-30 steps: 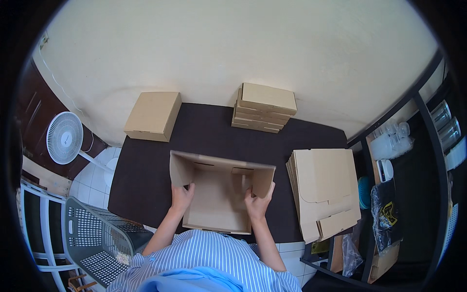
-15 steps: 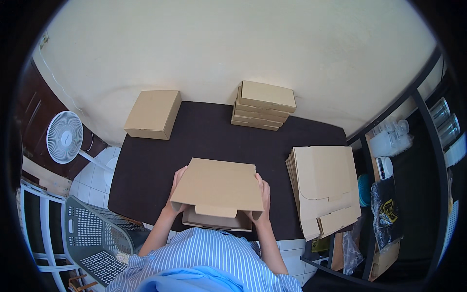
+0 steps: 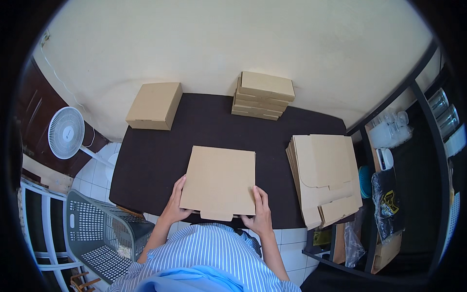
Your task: Assembling flat cardboard boxes into finished boxes for packaging.
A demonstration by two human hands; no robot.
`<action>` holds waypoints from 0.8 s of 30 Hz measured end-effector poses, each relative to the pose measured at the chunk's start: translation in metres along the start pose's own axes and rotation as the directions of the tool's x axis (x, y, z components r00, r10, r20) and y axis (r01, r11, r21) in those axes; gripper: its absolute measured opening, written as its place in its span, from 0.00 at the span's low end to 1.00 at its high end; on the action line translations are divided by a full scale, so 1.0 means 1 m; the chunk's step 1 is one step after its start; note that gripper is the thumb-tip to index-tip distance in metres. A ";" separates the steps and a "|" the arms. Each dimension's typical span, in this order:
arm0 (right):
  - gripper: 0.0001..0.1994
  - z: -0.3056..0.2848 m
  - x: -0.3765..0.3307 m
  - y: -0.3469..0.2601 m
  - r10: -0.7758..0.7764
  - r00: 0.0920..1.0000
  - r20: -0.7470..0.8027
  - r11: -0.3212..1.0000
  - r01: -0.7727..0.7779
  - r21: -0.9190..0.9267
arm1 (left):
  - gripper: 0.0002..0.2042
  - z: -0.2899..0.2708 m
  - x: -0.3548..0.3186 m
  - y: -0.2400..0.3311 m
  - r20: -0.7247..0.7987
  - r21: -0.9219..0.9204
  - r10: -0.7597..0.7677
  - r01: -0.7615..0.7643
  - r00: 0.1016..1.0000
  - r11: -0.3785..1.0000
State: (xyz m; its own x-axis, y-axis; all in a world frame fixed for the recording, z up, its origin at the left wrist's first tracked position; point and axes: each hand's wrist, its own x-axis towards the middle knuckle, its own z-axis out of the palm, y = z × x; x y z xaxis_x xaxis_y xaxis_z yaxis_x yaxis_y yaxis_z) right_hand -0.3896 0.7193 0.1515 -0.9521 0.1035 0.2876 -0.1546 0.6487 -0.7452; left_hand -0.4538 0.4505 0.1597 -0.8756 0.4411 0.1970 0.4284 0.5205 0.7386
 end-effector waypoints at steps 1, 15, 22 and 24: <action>0.42 -0.001 -0.003 -0.003 0.010 1.000 0.007 1.000 -0.010 -0.007 | 0.45 0.001 -0.004 0.002 0.013 0.005 -0.027 0.027 1.000 1.000; 0.26 0.013 -0.023 -0.021 0.032 0.999 0.017 0.999 -0.032 -0.011 | 0.45 0.000 -0.017 0.018 0.101 0.054 -0.120 0.115 0.988 0.992; 0.23 0.021 -0.027 -0.024 0.039 0.999 -0.012 0.999 -0.039 0.008 | 0.46 0.002 -0.017 0.020 0.094 0.097 -0.155 0.146 0.983 0.984; 0.22 0.023 -0.028 -0.026 0.065 0.997 -0.038 0.997 -0.063 0.048 | 0.46 0.004 -0.017 0.019 0.080 0.097 -0.158 0.150 0.984 0.984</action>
State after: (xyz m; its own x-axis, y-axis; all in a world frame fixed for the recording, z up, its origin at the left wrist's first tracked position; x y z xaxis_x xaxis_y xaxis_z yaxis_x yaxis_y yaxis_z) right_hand -0.3654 0.6822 0.1488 -0.9494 0.1742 0.2613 -0.1065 0.6041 -0.7898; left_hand -0.4299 0.4558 0.1680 -0.9113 0.4109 0.0256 0.3120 0.6488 0.6940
